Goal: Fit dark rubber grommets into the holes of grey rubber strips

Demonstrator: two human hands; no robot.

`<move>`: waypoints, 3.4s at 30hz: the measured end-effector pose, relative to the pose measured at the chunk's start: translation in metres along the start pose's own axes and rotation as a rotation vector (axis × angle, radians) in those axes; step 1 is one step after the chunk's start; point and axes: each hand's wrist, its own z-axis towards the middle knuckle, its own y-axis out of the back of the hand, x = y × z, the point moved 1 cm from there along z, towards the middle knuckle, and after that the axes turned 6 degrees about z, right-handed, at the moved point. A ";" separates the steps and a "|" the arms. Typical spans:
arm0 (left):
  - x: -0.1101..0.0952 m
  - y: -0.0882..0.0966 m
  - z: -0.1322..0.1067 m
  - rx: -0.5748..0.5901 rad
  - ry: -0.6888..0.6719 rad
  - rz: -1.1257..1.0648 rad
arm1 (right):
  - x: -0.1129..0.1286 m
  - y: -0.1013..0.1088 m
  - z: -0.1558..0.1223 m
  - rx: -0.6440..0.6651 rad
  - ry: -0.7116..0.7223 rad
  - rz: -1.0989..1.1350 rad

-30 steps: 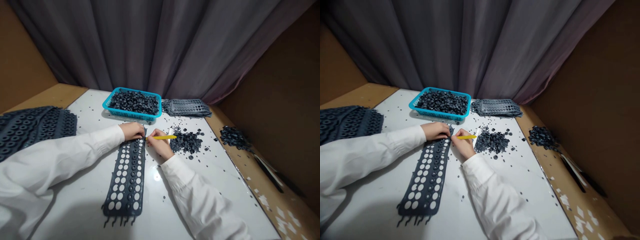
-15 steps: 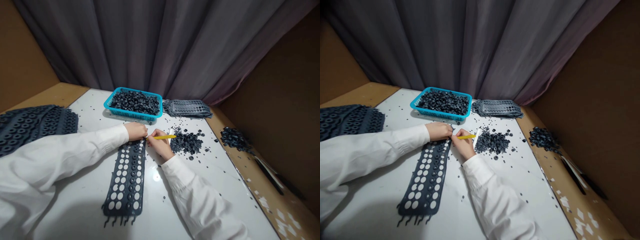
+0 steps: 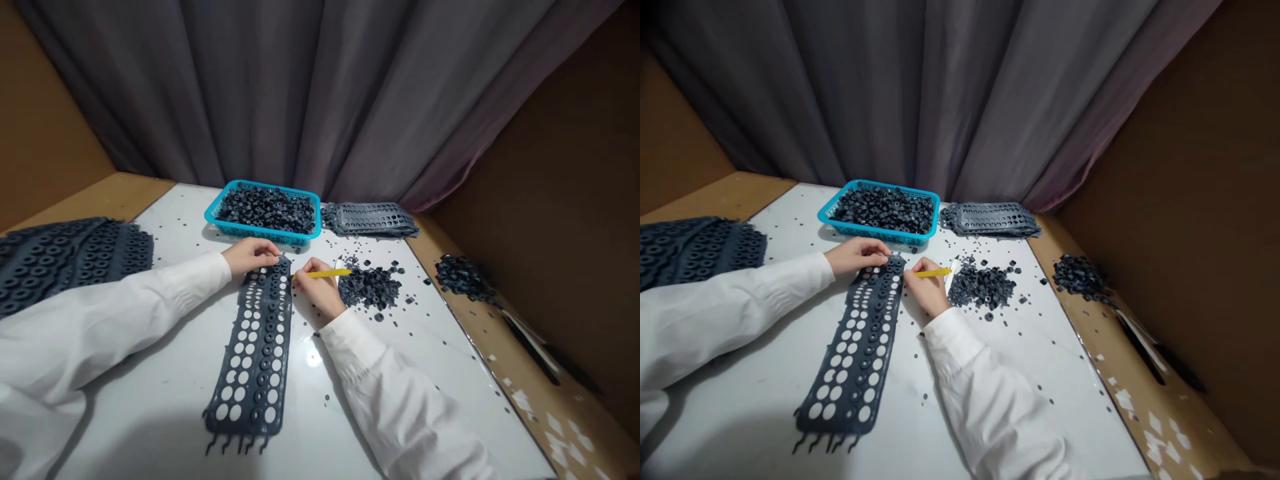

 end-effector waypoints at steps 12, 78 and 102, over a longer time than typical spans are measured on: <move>-0.002 -0.020 0.021 0.045 -0.374 0.619 | -0.006 0.000 0.011 0.009 0.014 0.026; -0.046 0.039 0.051 -0.169 -0.319 0.622 | -0.011 0.000 0.028 -0.024 0.032 -0.041; -0.067 0.050 0.085 -0.210 -0.361 0.808 | 0.002 0.003 0.027 -0.043 0.080 0.016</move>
